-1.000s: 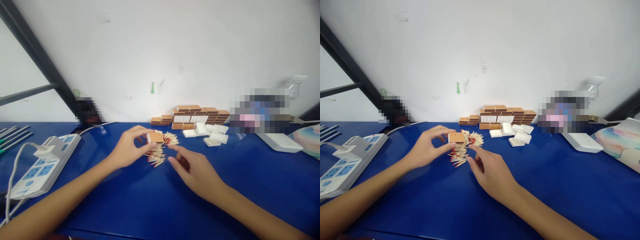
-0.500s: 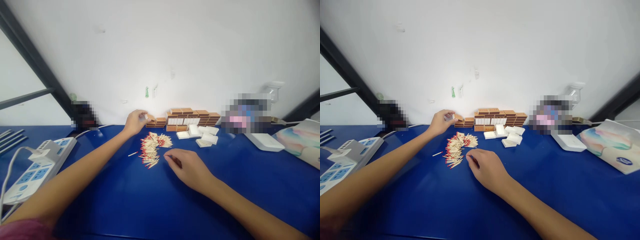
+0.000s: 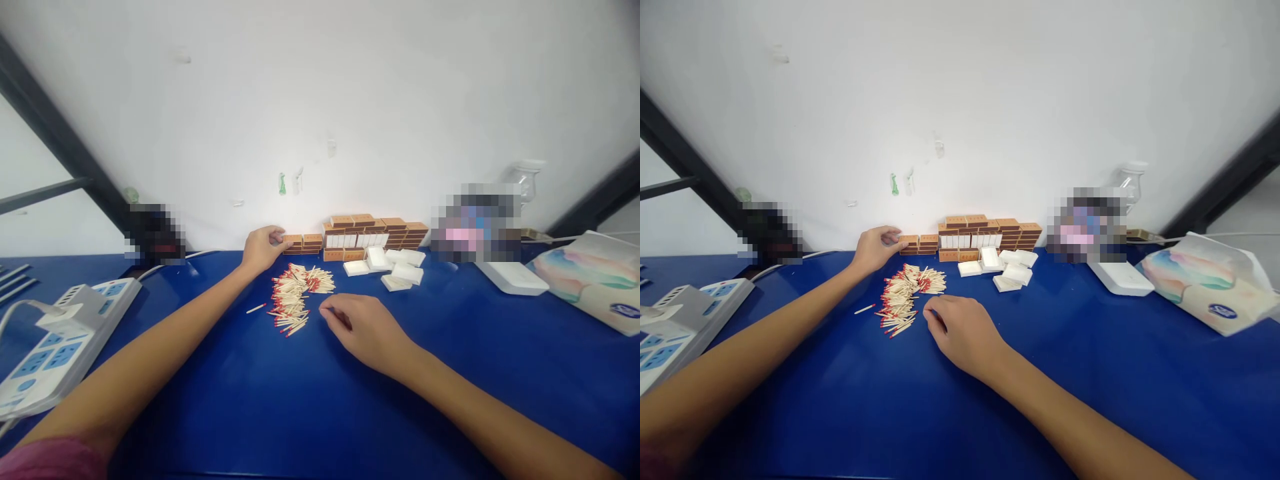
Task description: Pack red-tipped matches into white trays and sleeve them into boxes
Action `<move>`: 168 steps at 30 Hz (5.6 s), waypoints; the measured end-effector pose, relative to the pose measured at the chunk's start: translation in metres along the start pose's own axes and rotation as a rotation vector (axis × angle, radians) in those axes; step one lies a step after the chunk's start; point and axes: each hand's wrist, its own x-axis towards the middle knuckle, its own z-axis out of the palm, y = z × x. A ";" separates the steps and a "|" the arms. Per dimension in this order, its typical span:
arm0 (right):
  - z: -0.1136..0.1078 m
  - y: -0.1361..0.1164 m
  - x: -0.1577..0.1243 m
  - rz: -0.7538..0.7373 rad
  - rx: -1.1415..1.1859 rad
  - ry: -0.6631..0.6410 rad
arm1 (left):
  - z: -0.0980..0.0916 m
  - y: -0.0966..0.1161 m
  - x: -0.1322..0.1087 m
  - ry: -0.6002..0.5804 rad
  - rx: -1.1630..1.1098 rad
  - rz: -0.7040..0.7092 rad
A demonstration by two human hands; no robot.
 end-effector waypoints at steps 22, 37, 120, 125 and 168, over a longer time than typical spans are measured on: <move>-0.028 0.075 0.013 0.216 -0.342 0.178 | -0.073 0.040 -0.112 -0.007 0.461 0.558; -0.103 0.147 0.007 0.506 -0.185 0.298 | -0.062 0.068 -0.139 -0.092 0.469 0.799; -0.002 0.067 0.023 -0.163 -0.273 0.137 | -0.048 0.067 -0.152 -0.406 0.169 0.420; -0.012 0.055 0.016 -0.103 -0.151 0.118 | -0.048 0.068 -0.150 -0.366 0.143 0.417; -0.002 0.019 -0.008 -0.079 0.035 -0.321 | -0.044 0.067 -0.153 -0.464 0.106 0.496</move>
